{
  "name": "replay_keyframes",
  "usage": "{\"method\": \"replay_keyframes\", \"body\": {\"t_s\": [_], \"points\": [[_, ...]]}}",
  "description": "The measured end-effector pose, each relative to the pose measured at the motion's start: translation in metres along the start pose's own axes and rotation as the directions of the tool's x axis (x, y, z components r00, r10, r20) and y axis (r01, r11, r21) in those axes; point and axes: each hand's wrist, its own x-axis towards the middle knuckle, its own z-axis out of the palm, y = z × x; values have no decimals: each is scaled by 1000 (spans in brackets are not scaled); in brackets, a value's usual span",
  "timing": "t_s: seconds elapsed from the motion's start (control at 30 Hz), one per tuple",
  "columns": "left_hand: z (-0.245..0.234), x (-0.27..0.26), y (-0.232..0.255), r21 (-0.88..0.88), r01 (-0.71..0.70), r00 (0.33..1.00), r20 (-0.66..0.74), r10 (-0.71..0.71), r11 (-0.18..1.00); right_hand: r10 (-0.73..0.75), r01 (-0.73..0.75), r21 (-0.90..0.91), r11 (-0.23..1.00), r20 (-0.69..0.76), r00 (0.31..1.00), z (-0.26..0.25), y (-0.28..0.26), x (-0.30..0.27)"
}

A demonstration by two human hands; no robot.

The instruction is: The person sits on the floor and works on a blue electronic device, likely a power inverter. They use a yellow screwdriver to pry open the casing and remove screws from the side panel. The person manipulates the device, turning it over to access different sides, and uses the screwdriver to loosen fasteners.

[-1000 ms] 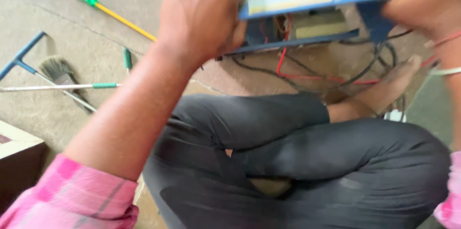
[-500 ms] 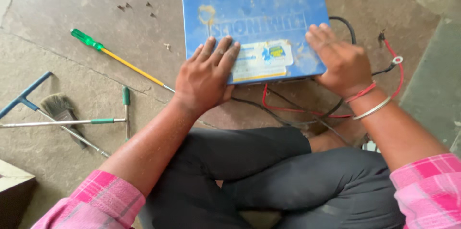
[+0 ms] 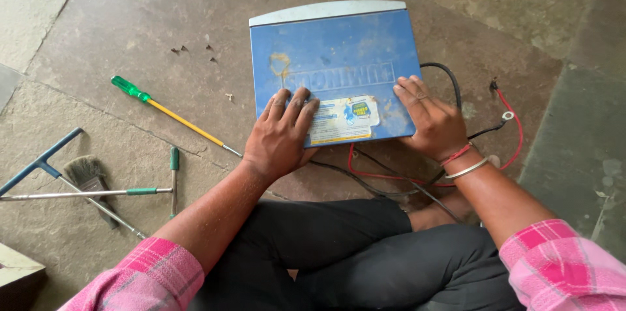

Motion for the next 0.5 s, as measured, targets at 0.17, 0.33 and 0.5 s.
{"method": "replay_keyframes", "body": {"t_s": [0.17, 0.33, 0.5], "points": [[0, 0, 0, 0, 9, 1000, 4, -9, 1000, 29, -28, 12, 1000, -17, 999, 1, -2, 1], [-6, 1, 1, 31, 37, 998, 51, -39, 999, 29, -29, 25, 999, -13, 1000, -2, -5, 3], [-13, 2, 2, -9, 71, 993, 95, -70, 997, 12, -14, 31, 999, 77, 997, -9, -7, 9]]}}
